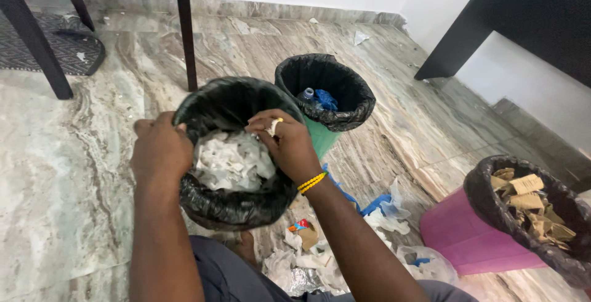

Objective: The person sits on the floor and sorts a pile of mixed waste into three separate bins. They pick up items like plastic bottles, paper, and plastic bags one by one and place them into the appropriate green, black, or pink bin.

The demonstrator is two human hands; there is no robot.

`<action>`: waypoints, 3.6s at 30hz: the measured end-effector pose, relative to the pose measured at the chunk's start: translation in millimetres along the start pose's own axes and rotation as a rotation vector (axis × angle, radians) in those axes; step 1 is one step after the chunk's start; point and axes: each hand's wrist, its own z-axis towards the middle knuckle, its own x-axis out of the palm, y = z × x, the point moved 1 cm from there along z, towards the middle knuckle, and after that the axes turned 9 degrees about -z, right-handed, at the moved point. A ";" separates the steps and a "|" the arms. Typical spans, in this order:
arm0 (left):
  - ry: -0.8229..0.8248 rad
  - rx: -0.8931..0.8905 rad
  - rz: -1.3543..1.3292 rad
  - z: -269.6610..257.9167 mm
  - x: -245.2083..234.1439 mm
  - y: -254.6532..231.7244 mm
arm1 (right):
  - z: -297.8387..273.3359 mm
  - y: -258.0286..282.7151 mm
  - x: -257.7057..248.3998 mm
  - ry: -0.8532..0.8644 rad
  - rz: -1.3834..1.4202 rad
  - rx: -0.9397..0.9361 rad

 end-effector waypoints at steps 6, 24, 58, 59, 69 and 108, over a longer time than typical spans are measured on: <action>0.080 0.015 0.030 -13.3 -5.1 -12.9 | -4.7 -1.1 39.9 0.411 -0.320 0.019; -0.230 -0.064 -0.146 45.6 24.6 63.2 | -94.2 -42.9 -33.1 0.136 -0.149 0.096; 0.690 0.536 -0.533 -63.6 312.9 4.1 | -275.4 -177.2 -11.6 -0.166 0.091 0.556; 0.650 0.499 -0.521 -62.7 306.9 2.6 | -269.4 -172.4 -14.6 -0.199 -0.070 0.470; 1.025 0.205 -0.702 -62.4 326.3 -3.6 | -264.8 -148.1 -8.3 0.094 -0.124 0.842; 0.237 -0.161 -1.303 -40.6 282.3 -37.0 | -57.5 -105.3 -143.0 0.147 -0.521 0.248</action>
